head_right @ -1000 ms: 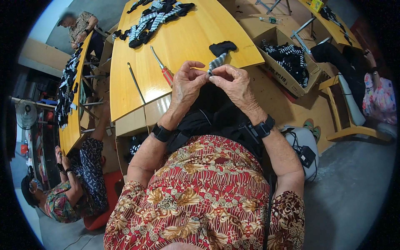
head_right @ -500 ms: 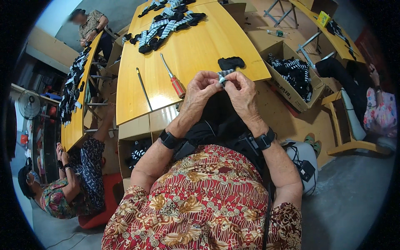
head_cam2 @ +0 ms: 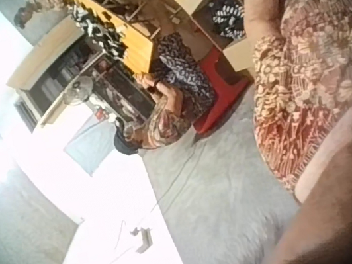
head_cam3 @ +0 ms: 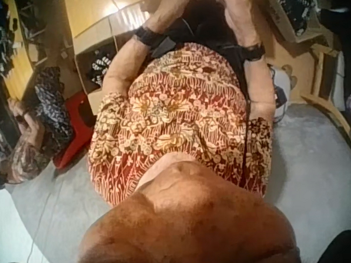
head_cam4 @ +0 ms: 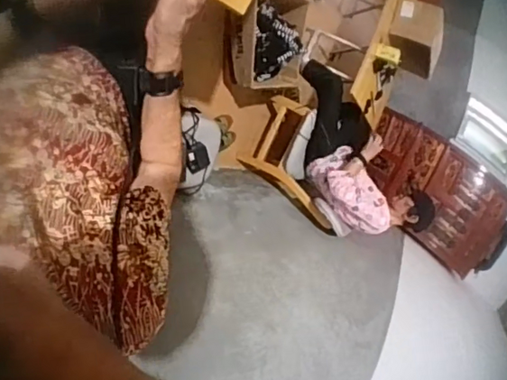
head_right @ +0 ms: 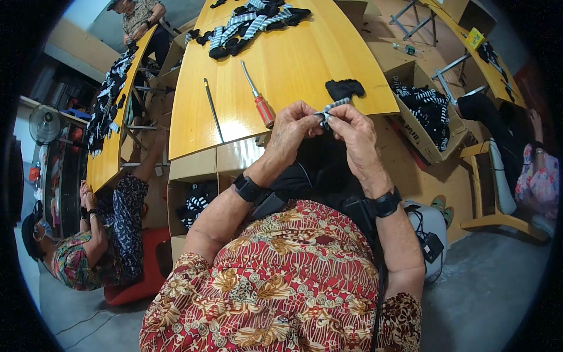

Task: The person uses a red-handled screwdriver to push the toe of a black and white striped sock inside out, then pulls the sock over the tool to straighten it. They repeat this process with another sock, manipulating the fabric with their hands and the tool to restore its shape.

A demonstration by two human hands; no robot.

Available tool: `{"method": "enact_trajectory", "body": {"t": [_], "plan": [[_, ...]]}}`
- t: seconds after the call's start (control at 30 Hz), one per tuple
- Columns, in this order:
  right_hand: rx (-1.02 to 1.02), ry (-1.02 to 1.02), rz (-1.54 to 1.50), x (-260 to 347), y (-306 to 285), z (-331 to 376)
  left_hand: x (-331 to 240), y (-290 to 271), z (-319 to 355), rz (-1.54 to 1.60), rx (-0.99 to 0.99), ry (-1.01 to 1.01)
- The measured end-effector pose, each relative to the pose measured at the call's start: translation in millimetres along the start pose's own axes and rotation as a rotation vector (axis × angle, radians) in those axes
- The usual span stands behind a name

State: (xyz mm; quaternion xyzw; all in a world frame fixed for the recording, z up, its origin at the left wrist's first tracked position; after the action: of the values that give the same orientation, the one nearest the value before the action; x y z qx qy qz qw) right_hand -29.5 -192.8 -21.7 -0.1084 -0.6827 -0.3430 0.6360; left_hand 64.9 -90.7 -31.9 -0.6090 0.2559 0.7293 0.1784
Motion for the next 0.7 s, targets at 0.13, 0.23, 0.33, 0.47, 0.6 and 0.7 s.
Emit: {"method": "enact_trajectory", "body": {"t": [0.13, 0.23, 0.33, 0.47, 0.6, 0.7], "plan": [[0.034, 0.085, -0.058, -1, 9, 5, -3, 3, 4, 0.109, 0.017, -0.016], [0.022, -0.327, 0.5, 23, 13, 11, -6, 4, 5, 0.065, 0.071, 0.078], [-0.085, -0.313, 0.336, 31, 11, 14, -11, 9, 8, -0.008, 0.081, 0.115], [-0.071, -0.178, 0.233, 26, 6, 10, -19, 11, 10, -0.066, 0.058, 0.225], [-0.061, -0.271, 0.295, 45, 0, 10, -36, 27, 9, -0.063, 0.072, 0.258], [-0.16, -0.465, 0.67, 86, 4, -3, -70, 44, -5, -0.238, 0.067, 0.452]]}}
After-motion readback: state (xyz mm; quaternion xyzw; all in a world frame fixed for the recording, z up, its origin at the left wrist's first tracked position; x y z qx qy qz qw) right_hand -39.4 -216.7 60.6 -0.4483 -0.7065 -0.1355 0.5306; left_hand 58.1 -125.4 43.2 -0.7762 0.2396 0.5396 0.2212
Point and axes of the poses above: each hand's wrist, its own z-axis away from the middle knuckle, its own y-axis out of the palm, x = y × z, the point moved 7 cm from there along -z, towards the middle knuckle, and after that the axes turned 10 degrees about -x, right-handed, at the moved point
